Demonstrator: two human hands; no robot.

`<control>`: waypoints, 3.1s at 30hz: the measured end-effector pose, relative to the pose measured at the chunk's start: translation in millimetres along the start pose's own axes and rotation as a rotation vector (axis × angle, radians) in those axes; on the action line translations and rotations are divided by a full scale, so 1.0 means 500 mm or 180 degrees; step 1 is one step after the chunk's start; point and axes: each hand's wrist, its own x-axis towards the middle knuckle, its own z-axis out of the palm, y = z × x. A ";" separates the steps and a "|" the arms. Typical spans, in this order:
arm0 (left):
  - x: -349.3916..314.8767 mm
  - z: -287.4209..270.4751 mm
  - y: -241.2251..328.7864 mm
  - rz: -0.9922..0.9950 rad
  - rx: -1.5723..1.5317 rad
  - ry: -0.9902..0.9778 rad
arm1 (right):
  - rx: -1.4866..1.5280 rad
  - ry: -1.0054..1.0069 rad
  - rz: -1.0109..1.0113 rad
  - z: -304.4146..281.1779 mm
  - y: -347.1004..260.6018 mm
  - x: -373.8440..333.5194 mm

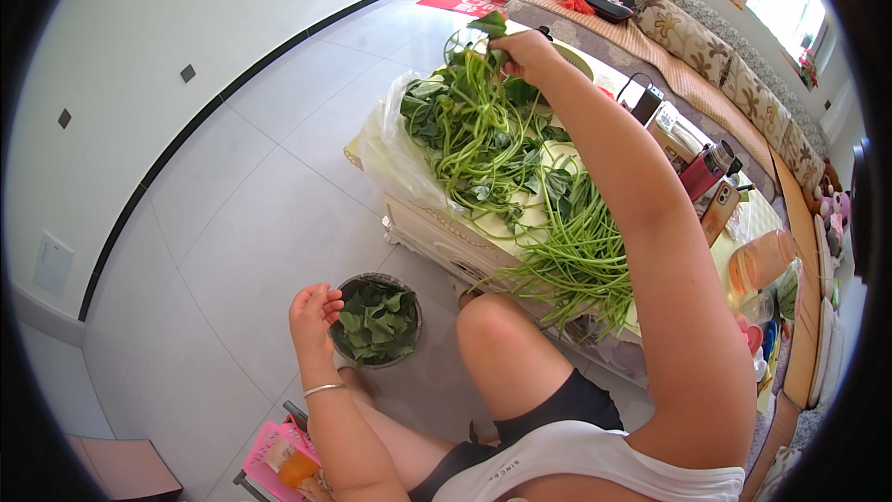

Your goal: The person picks up bunches of green leafy vegetables from a table and removes the leaves by hand, placing the leaves into a small bucket on the floor.

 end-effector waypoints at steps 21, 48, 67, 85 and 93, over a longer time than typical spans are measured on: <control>0.000 0.023 -0.006 -0.0013 0.0233 -0.0121 | -0.4812 -0.1925 -0.1328 -0.030 0.212 -0.128; -0.006 0.017 -0.010 0.0083 0.0430 -0.0270 | -0.3792 -0.1849 -0.2071 -0.095 0.077 -0.178; -0.014 0.008 -0.004 0.0128 0.0450 -0.0245 | -0.4127 -0.2114 -0.1096 -0.097 0.098 -0.186; -0.009 0.019 -0.007 0.0113 0.0378 -0.0276 | -0.2824 -0.1210 -0.1566 -0.135 -0.155 -0.102; -0.012 0.013 -0.002 0.0167 0.0303 -0.0276 | -0.1733 0.0274 -0.2306 -0.117 -0.272 -0.143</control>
